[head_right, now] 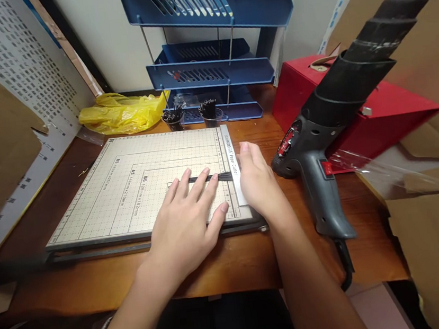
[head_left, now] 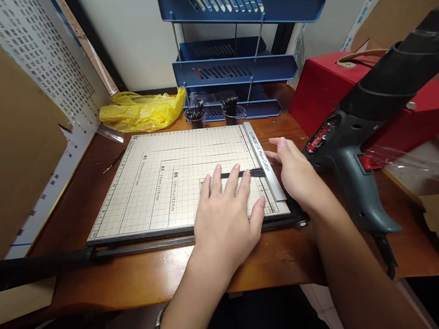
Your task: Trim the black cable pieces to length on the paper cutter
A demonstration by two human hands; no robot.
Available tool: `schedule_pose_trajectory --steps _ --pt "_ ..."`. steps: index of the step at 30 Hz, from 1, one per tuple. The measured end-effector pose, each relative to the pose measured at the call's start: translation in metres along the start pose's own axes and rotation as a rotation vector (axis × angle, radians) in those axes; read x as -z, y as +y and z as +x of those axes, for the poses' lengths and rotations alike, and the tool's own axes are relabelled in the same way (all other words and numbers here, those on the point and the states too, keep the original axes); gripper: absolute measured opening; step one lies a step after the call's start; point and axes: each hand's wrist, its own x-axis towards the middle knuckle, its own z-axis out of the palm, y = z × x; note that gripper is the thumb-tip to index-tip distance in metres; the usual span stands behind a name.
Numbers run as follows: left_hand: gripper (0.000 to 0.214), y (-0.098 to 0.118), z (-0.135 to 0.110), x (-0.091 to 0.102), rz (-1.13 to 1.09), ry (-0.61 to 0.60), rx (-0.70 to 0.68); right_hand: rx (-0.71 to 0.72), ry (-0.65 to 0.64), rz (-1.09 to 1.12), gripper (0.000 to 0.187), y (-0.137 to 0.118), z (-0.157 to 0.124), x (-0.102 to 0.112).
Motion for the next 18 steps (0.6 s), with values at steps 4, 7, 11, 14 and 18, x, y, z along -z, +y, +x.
schedule_pose_trajectory --steps 4,7,11,14,18 --pt "0.059 0.0 0.001 0.001 0.001 -0.008 -0.001 -0.062 -0.036 -0.155 0.064 -0.011 -0.002 0.004" --pt "0.058 0.001 0.001 0.001 0.007 -0.003 0.0 -0.077 -0.057 -0.233 0.062 -0.022 -0.006 0.008" --pt "0.058 0.001 0.002 0.001 0.023 0.001 -0.01 -0.073 -0.084 -0.39 0.054 -0.032 -0.01 0.014" --pt "0.058 0.002 0.002 0.002 0.04 -0.007 -0.018 -0.104 -0.064 -0.47 0.052 -0.035 -0.01 0.019" --pt "0.058 0.002 0.001 0.002 0.064 -0.016 -0.022 -0.132 -0.063 -0.538 0.048 -0.036 -0.009 0.022"
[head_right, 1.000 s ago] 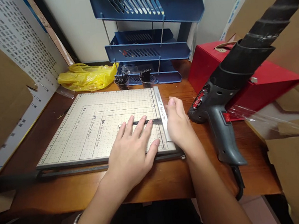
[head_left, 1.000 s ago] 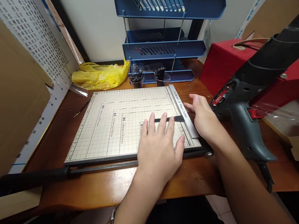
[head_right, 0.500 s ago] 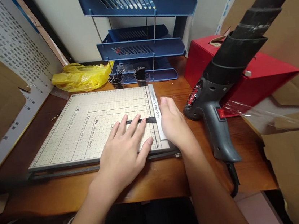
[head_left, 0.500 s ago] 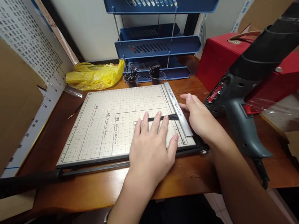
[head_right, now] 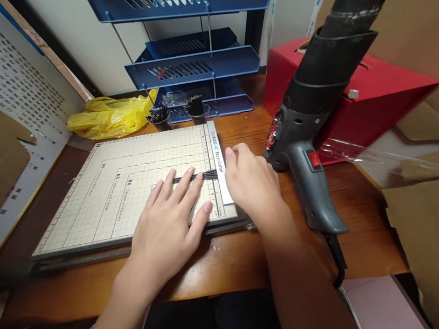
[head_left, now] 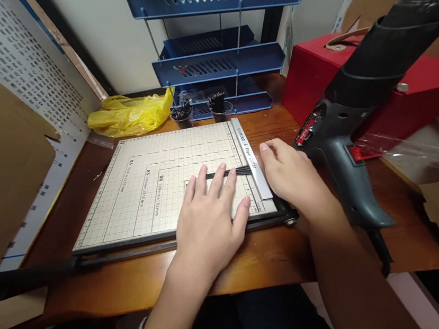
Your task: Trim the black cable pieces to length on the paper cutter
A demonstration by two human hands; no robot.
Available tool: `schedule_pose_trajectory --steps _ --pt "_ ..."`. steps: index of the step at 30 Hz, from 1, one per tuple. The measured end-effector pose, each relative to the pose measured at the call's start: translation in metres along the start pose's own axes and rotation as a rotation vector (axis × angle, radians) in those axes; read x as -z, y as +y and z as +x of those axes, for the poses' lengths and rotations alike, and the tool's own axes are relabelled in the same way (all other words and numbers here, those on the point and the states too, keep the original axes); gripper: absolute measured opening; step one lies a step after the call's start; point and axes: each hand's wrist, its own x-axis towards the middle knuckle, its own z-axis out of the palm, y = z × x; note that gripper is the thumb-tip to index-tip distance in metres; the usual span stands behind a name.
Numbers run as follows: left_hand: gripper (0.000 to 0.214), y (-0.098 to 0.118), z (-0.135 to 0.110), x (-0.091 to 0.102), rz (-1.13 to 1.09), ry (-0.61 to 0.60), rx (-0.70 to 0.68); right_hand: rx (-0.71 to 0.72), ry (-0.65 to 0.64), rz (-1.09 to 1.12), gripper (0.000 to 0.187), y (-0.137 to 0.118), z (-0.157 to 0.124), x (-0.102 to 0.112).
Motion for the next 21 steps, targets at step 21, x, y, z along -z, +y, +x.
schedule_pose_trajectory --steps 21 --pt "0.058 0.0007 0.0013 -0.0005 0.025 -0.016 0.0 0.048 -0.032 -0.008 0.049 -0.0064 -0.004 -0.0033"
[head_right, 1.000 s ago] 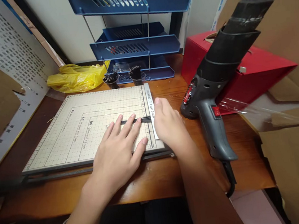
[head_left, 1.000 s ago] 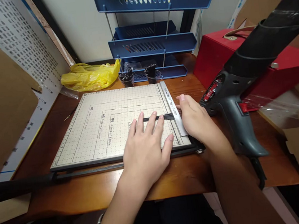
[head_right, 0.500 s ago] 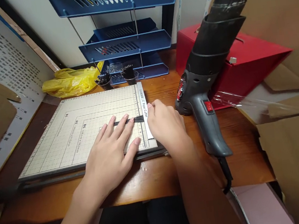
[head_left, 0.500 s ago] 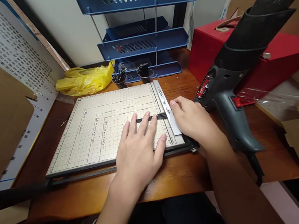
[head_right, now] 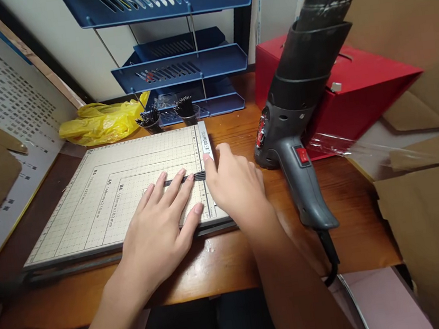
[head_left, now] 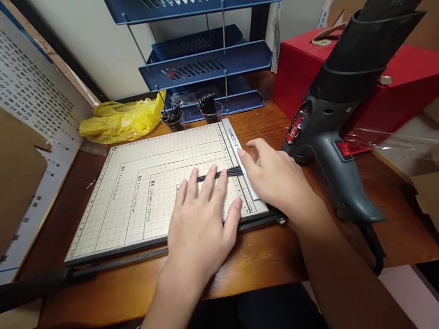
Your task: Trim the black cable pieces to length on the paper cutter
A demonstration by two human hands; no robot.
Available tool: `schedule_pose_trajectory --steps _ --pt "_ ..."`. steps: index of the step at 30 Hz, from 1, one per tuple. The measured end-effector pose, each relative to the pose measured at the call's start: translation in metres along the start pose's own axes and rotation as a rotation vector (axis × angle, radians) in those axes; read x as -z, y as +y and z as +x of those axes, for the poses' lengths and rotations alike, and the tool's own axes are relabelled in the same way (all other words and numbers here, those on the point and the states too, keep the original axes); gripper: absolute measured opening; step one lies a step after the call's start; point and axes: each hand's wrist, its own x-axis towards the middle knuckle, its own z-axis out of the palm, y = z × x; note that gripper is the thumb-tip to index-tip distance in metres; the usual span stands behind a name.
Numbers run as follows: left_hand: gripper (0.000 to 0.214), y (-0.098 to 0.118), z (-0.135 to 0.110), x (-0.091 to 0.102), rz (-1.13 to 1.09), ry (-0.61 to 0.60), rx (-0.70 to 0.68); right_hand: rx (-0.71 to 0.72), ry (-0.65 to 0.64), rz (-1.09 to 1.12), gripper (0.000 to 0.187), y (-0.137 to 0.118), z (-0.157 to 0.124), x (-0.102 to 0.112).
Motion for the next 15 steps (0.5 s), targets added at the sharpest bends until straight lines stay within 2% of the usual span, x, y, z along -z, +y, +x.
schedule_pose_trajectory --steps 4,10,15 --pt "0.058 0.0 0.0 0.0 -0.006 0.007 0.0 0.057 0.014 0.028 0.053 -0.003 0.0 -0.006" --pt "0.059 0.0 0.0 0.0 -0.034 0.008 0.012 0.125 -0.079 -0.031 0.056 -0.009 -0.006 -0.016" --pt "0.061 0.0 -0.001 0.0 -0.068 -0.004 0.02 0.149 -0.051 -0.074 0.059 -0.013 -0.01 -0.023"
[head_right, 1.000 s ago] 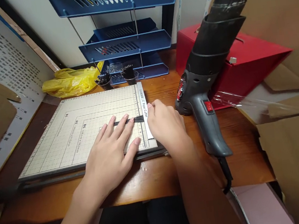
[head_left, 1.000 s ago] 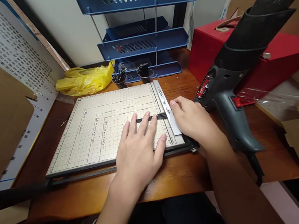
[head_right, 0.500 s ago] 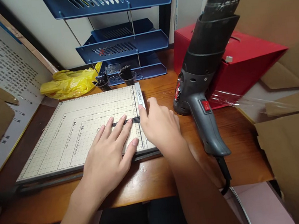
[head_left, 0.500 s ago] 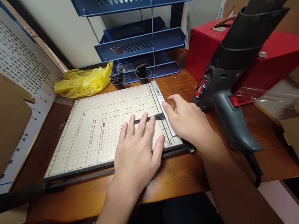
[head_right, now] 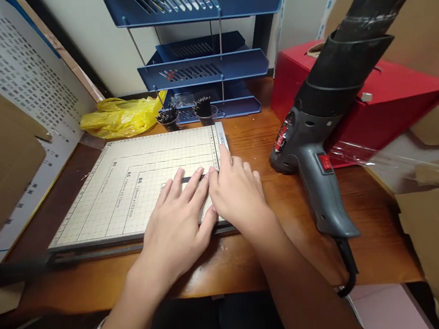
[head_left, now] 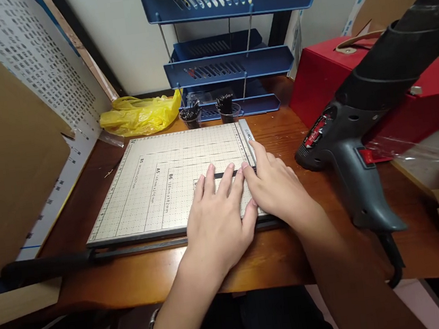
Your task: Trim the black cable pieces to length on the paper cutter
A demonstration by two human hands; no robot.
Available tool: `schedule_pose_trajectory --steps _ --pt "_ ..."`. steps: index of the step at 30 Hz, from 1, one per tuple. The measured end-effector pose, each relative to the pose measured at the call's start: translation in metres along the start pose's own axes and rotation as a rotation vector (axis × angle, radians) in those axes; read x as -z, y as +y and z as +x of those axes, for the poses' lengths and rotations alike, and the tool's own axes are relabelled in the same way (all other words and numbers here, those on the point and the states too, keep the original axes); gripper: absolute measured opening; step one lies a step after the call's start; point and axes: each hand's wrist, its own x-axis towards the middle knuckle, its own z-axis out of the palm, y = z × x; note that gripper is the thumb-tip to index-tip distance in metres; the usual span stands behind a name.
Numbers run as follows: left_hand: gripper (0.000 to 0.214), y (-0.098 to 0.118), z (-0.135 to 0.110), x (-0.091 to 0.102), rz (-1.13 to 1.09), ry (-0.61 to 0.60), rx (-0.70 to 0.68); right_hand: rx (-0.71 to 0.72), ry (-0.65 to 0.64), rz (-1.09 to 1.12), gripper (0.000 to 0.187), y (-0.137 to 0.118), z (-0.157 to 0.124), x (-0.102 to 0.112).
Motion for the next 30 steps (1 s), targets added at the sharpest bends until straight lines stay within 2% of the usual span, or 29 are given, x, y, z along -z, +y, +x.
schedule_pose_trajectory --steps 20,30 --pt "0.064 0.0006 -0.0013 -0.0015 -0.009 0.012 0.036 -0.047 -0.008 -0.013 0.058 -0.0019 0.0006 -0.0019" --pt "0.06 0.0003 -0.0016 -0.0005 0.005 0.018 0.001 -0.055 -0.019 -0.037 0.057 -0.0027 0.0007 -0.002"
